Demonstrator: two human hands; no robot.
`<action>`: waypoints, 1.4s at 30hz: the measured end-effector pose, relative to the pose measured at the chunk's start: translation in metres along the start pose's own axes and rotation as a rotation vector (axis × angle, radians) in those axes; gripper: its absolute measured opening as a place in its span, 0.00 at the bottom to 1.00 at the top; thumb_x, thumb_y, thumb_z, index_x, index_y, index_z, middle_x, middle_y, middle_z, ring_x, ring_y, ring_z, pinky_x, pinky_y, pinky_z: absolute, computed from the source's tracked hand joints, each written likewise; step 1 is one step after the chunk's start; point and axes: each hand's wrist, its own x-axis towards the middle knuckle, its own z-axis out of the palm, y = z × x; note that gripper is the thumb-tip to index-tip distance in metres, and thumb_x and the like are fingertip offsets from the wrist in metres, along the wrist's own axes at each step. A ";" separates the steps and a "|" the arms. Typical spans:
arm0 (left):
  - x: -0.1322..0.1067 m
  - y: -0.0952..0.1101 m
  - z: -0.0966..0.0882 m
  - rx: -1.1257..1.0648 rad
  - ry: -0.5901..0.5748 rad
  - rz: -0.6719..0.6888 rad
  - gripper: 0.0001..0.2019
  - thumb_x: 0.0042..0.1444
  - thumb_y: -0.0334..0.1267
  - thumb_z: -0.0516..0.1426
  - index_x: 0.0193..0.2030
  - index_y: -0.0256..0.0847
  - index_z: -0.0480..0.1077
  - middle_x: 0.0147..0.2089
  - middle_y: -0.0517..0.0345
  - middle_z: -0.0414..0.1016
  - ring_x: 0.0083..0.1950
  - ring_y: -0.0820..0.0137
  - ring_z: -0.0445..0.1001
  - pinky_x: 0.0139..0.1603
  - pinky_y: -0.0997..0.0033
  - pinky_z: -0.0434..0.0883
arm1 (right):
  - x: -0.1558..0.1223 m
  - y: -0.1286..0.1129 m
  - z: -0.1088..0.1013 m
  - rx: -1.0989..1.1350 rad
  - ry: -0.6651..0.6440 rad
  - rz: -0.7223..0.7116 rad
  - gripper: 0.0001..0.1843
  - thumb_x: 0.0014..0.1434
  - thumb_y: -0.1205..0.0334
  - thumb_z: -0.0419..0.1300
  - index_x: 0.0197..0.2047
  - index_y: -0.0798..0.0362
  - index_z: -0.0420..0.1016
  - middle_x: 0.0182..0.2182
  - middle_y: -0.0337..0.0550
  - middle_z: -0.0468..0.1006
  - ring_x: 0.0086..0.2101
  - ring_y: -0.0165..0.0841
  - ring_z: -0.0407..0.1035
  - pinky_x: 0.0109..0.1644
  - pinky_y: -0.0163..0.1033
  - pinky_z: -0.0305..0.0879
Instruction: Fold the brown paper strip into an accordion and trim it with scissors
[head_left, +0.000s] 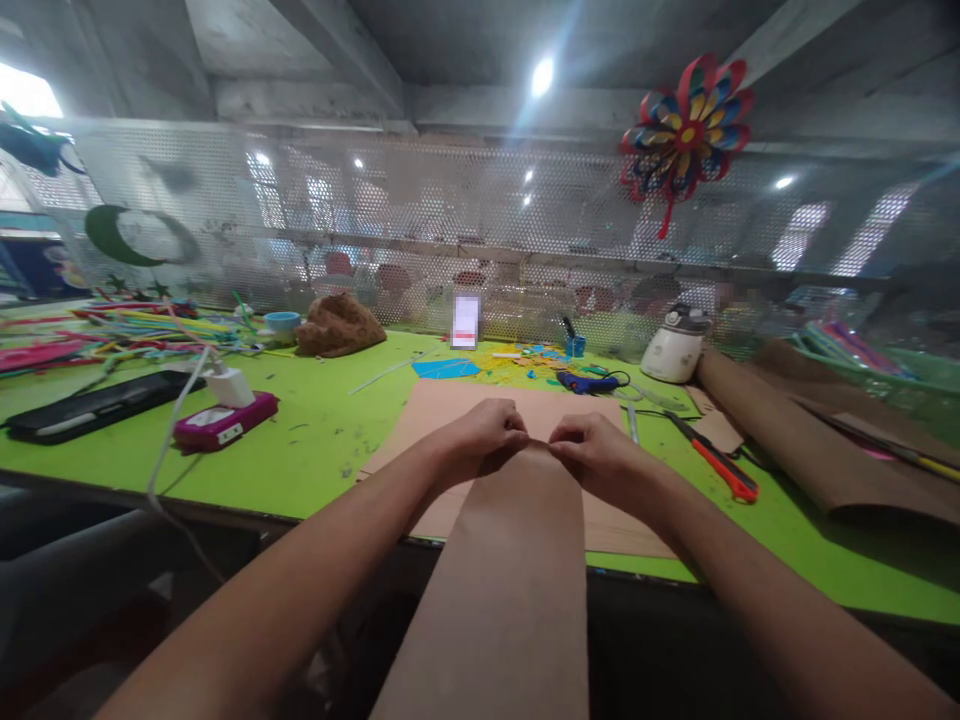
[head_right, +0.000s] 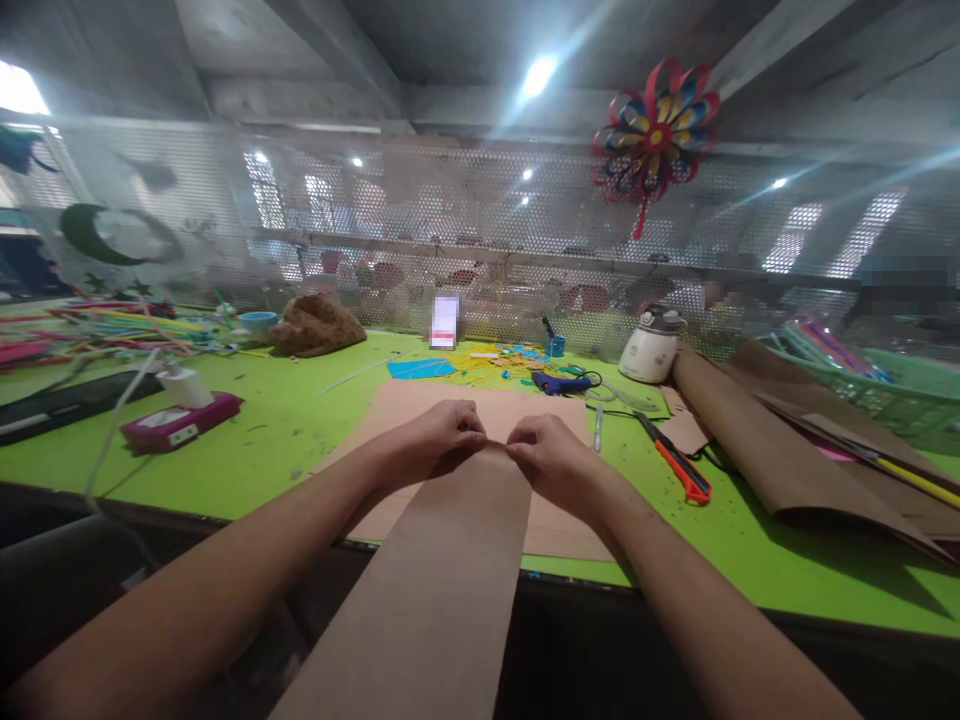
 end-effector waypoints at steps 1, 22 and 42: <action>0.003 -0.002 -0.002 0.050 -0.011 0.026 0.09 0.50 0.35 0.55 0.31 0.34 0.74 0.29 0.54 0.71 0.29 0.72 0.66 0.28 0.74 0.61 | 0.000 0.001 0.001 -0.020 0.005 -0.005 0.10 0.51 0.60 0.57 0.30 0.59 0.76 0.25 0.43 0.74 0.27 0.30 0.64 0.29 0.34 0.58; 0.015 -0.008 0.002 0.190 -0.026 0.109 0.06 0.48 0.33 0.58 0.32 0.34 0.75 0.31 0.55 0.74 0.31 0.72 0.68 0.31 0.75 0.62 | 0.015 0.000 0.002 -0.278 0.001 -0.140 0.07 0.52 0.62 0.59 0.30 0.57 0.75 0.27 0.44 0.75 0.30 0.32 0.67 0.33 0.35 0.60; 0.010 -0.015 -0.003 0.336 -0.050 0.230 0.11 0.48 0.27 0.54 0.34 0.38 0.77 0.30 0.56 0.71 0.32 0.71 0.65 0.34 0.75 0.61 | -0.001 -0.001 -0.004 -0.380 0.041 -0.206 0.06 0.51 0.69 0.55 0.27 0.56 0.73 0.27 0.41 0.74 0.27 0.29 0.64 0.29 0.32 0.54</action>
